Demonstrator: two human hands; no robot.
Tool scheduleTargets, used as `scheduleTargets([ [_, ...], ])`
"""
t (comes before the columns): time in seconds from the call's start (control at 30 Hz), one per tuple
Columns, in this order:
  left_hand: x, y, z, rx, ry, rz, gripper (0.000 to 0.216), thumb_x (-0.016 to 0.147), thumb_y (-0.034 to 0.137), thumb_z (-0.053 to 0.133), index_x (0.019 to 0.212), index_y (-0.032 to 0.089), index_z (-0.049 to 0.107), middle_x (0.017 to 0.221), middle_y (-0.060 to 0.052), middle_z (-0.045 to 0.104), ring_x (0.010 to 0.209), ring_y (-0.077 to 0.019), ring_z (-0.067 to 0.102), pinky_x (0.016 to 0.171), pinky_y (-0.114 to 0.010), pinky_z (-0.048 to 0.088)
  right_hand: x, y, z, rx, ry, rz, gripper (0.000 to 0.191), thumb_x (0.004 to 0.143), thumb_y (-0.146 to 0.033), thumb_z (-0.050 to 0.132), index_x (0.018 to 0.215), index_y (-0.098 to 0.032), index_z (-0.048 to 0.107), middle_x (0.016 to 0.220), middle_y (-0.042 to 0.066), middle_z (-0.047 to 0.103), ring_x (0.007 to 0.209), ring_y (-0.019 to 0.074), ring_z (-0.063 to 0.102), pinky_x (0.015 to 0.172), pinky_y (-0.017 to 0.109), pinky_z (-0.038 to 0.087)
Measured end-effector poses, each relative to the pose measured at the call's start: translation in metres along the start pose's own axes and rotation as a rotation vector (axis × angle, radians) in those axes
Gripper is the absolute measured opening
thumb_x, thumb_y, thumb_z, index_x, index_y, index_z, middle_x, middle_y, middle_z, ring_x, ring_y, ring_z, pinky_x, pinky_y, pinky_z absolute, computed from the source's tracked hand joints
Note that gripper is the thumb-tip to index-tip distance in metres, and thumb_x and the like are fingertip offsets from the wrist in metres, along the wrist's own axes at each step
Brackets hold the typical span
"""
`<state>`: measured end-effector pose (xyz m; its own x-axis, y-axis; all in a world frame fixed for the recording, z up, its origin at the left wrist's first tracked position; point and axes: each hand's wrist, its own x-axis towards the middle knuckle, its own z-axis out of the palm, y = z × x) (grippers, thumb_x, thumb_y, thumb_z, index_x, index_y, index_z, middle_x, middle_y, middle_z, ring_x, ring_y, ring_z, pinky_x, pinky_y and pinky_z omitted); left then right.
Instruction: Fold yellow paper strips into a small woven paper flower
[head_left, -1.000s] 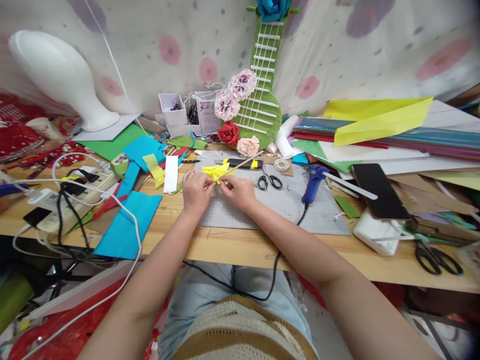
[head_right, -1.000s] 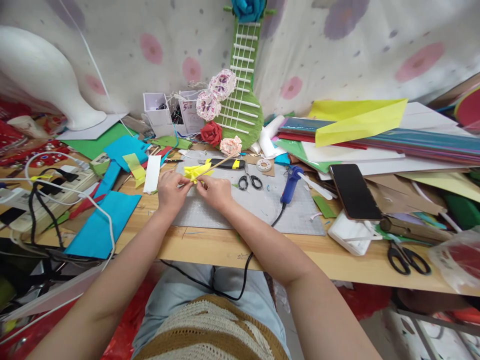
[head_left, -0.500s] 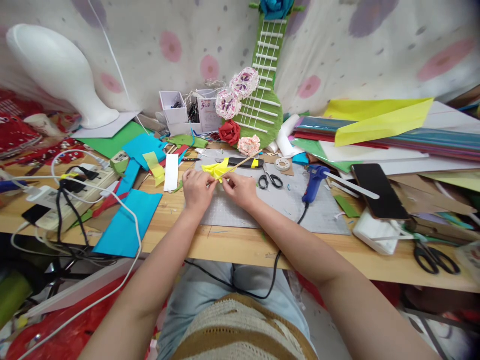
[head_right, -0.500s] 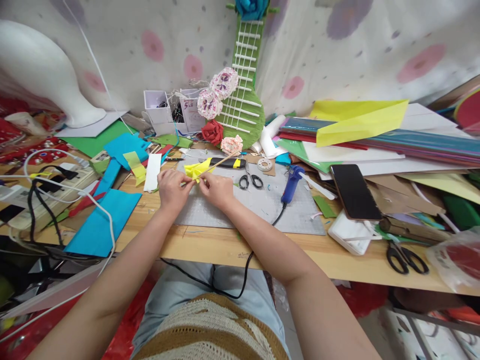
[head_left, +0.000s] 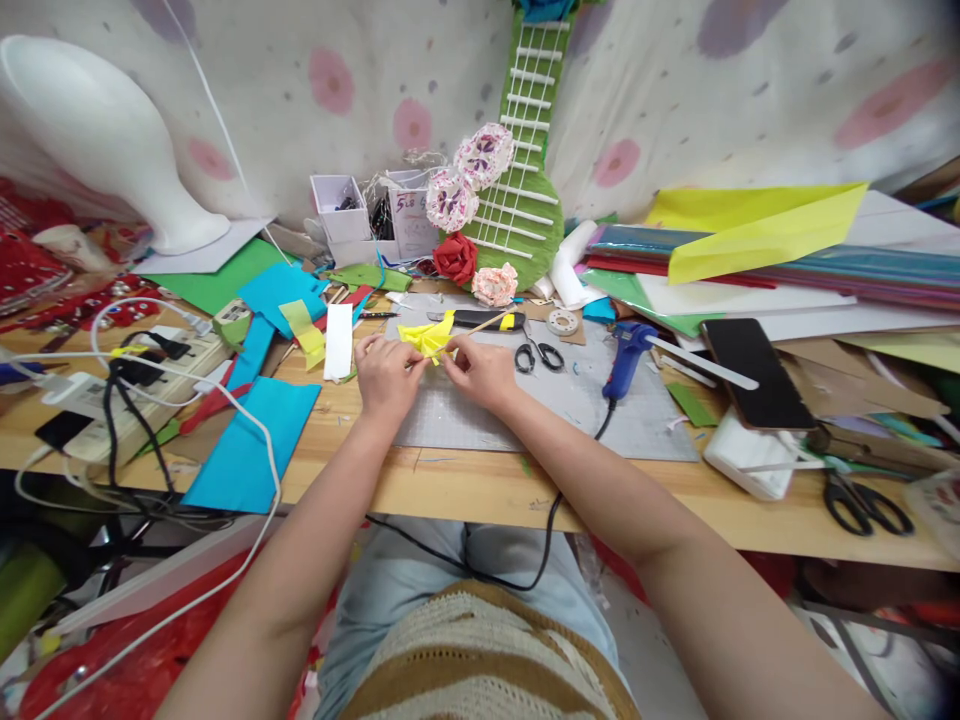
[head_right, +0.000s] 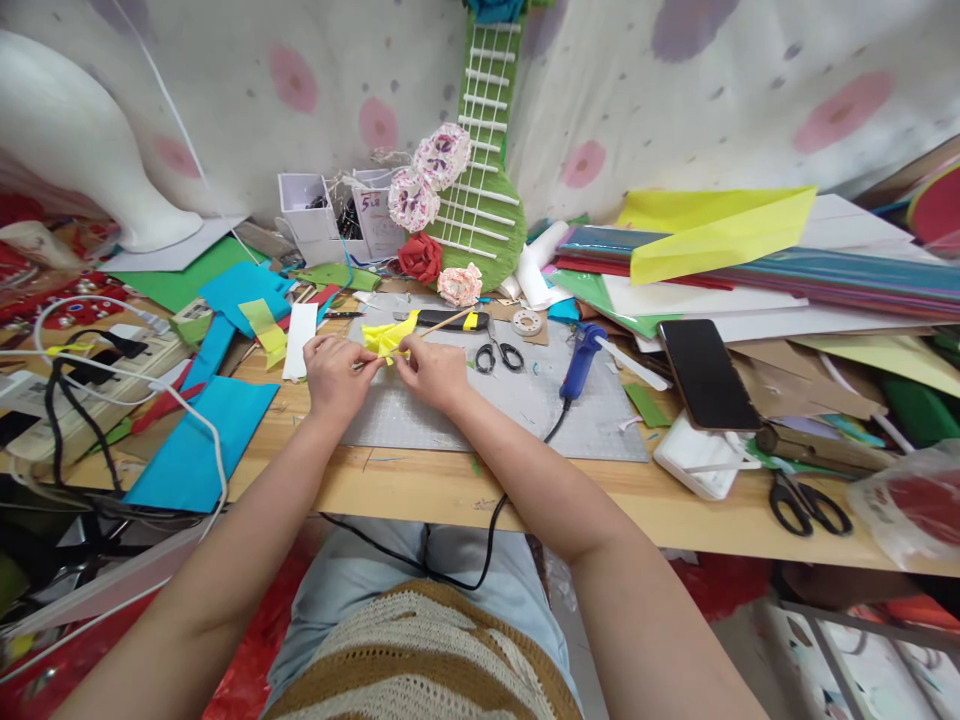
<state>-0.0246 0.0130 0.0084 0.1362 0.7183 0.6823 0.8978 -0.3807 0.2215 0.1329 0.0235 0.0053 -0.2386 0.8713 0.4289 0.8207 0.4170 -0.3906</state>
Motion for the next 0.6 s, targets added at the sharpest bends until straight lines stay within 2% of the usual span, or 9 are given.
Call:
scheduleTargets([
  [0.2, 0.0005, 0.0012, -0.0013, 0.000, -0.016, 0.001, 0.017, 0.075, 0.029, 0.062, 0.061, 0.022, 0.055, 0.064, 0.000, 0.062, 0.072, -0.0192, 0.055, 0.089, -0.041, 0.033, 0.0011, -0.0008, 0.0001, 0.004, -0.065, 0.006, 0.027, 0.087, -0.038, 0.044, 0.103, -0.022, 0.060, 0.071, -0.001, 0.069, 0.062, 0.0135, 0.060, 0.056, 0.023, 0.032],
  [0.43, 0.0015, 0.0016, -0.0014, 0.011, -0.026, 0.039, 0.017, 0.074, 0.028, 0.063, 0.060, 0.021, 0.055, 0.063, 0.001, 0.062, 0.071, -0.0180, 0.055, 0.089, -0.039, 0.033, 0.0039, 0.0003, 0.0017, 0.028, -0.061, 0.084, 0.023, 0.086, -0.037, 0.046, 0.092, -0.023, 0.064, 0.074, 0.000, 0.069, 0.063, 0.0135, 0.060, 0.057, 0.022, 0.032],
  [0.6, 0.0013, 0.0014, -0.0008, 0.026, -0.003, 0.058, 0.017, 0.074, 0.027, 0.063, 0.060, 0.021, 0.055, 0.063, 0.002, 0.062, 0.071, -0.0173, 0.055, 0.090, -0.038, 0.034, 0.0043, 0.0008, 0.0000, 0.076, -0.056, 0.075, 0.023, 0.084, -0.039, 0.049, 0.090, -0.023, 0.065, 0.068, -0.002, 0.067, 0.060, 0.0123, 0.058, 0.056, 0.022, 0.032],
])
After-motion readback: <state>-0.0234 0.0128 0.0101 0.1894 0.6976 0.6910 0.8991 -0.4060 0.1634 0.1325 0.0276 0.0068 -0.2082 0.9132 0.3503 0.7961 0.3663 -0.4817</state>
